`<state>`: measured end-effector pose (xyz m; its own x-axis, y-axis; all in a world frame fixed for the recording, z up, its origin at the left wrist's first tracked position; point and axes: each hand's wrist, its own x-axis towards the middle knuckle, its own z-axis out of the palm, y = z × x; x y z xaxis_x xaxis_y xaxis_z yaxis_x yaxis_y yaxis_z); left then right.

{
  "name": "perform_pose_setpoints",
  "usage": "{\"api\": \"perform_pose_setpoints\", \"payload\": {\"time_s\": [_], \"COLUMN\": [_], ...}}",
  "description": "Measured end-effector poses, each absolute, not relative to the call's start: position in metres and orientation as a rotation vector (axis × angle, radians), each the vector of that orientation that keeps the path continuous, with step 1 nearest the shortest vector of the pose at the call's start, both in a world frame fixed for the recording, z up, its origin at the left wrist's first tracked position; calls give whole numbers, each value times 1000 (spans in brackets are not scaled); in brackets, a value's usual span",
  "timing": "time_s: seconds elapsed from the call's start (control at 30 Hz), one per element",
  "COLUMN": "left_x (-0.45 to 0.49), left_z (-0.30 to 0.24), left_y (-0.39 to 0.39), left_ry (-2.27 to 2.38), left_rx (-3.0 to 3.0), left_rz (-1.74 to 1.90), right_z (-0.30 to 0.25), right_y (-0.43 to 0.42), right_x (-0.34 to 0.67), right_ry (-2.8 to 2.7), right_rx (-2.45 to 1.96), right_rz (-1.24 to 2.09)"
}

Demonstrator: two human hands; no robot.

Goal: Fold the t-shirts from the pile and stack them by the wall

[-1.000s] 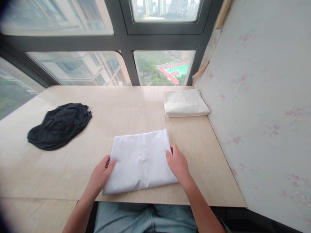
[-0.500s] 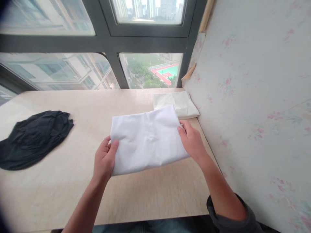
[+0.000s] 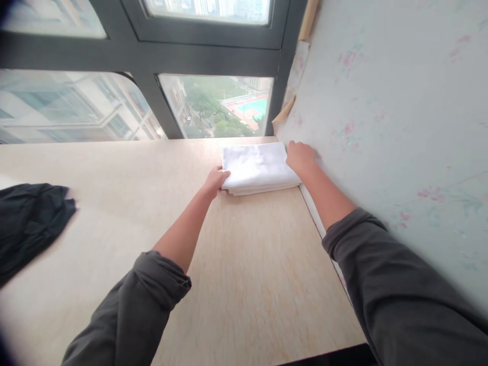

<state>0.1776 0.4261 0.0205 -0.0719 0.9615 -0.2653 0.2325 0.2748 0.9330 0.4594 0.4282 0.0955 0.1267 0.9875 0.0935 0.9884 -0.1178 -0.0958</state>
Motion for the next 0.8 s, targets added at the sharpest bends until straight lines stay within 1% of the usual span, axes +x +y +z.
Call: {"api": "perform_pose_setpoints", "payload": {"time_s": [0.07, 0.17, 0.3, 0.4, 0.53, 0.7, 0.8], "left_x": [175, 170, 166, 162, 157, 132, 84], "left_z": [13, 11, 10, 11, 18, 19, 12], "left_y": [422, 414, 402, 394, 387, 368, 347], "left_ry": [1519, 1475, 1433, 1417, 1410, 1420, 1609], "left_rx": [1154, 1180, 1233, 1267, 1312, 1449, 1533], "left_rz": [891, 898, 911, 894, 880, 870, 916], "right_z": [75, 48, 20, 11, 18, 18, -2], "right_y": [432, 437, 440, 439, 435, 392, 338], "right_x": [459, 460, 465, 469, 466, 449, 426], "right_ry": [-2039, -2122, -2062, -2060, -2086, -2136, -2084], "right_rx": [-2191, -1973, -2025, -2048, -1997, -1807, -1634], "right_rz": [-22, 64, 155, 169, 127, 17, -105]}}
